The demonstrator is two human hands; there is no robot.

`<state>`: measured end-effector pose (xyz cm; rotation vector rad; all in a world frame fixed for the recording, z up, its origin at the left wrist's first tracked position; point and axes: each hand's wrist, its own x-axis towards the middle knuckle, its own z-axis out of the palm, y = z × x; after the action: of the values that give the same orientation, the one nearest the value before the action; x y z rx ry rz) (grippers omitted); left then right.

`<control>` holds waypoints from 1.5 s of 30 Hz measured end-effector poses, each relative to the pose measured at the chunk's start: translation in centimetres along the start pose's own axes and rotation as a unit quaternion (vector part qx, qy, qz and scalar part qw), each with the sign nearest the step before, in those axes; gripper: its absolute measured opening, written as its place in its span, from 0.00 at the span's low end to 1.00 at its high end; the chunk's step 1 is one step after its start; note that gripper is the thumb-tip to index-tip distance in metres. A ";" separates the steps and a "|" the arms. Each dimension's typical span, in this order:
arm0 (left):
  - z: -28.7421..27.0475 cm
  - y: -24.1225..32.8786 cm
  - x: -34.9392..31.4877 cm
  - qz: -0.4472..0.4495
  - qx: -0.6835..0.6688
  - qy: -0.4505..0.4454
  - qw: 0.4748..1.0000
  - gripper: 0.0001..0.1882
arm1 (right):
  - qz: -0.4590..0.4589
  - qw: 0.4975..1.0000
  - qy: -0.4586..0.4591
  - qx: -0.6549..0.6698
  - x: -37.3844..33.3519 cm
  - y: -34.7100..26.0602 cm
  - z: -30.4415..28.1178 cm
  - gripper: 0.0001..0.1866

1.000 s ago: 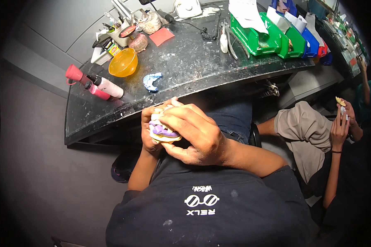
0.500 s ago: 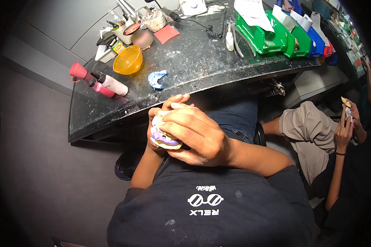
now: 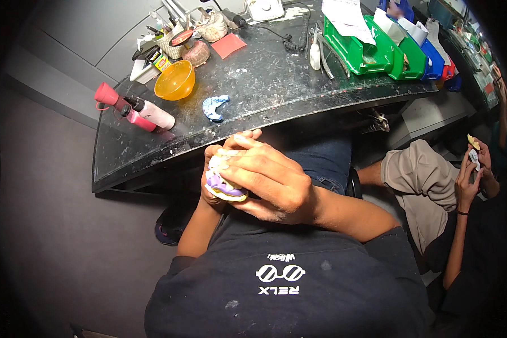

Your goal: The person places a purple dental impression onto a yellow plaster model, fits them together by hand, and then repeats this with a pink plaster model and a white dental piece.

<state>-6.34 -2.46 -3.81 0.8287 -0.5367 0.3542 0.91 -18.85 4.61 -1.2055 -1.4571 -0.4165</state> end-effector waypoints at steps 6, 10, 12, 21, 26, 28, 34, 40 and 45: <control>0.7 -0.1 0.4 0.005 0.008 0.009 1.000 0.33 | 0.018 1.000 -0.001 0.003 -0.1 0.0 -0.2 0.27; 0.7 0.0 0.1 0.003 0.004 0.020 1.000 0.33 | 0.022 1.000 -0.002 0.001 -0.1 0.1 -0.4 0.27; 0.1 0.1 -0.2 0.001 0.023 0.020 1.000 0.33 | 0.026 1.000 -0.003 0.008 -0.1 0.2 -0.3 0.28; 0.5 1.0 -0.9 0.016 0.152 0.095 0.984 0.44 | 0.091 0.995 -0.009 0.043 -0.7 1.2 -0.8 0.30; 1.6 2.3 -0.3 0.057 0.346 0.100 0.931 0.40 | 0.129 0.985 -0.023 0.112 -2.7 4.4 -1.0 0.31; 1.7 2.6 0.0 0.078 0.456 0.081 0.883 0.36 | 0.158 0.978 -0.019 0.132 -3.8 5.2 -0.8 0.31; 2.2 3.3 0.0 0.064 0.507 0.094 0.854 0.35 | 0.173 0.978 -0.010 0.112 -3.6 5.1 -0.2 0.28; 0.8 2.5 0.2 0.094 0.517 0.087 0.846 0.34 | 0.166 0.984 -0.008 0.059 -3.9 5.9 0.1 0.26; -0.9 1.6 0.6 0.097 0.557 0.089 0.820 0.33 | 0.198 0.980 -0.025 -0.003 -4.3 7.3 0.3 0.24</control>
<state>-6.40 -0.70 -2.96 1.8573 -0.1876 0.9700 6.14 -17.47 -1.93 -1.4796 -1.2179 -0.1174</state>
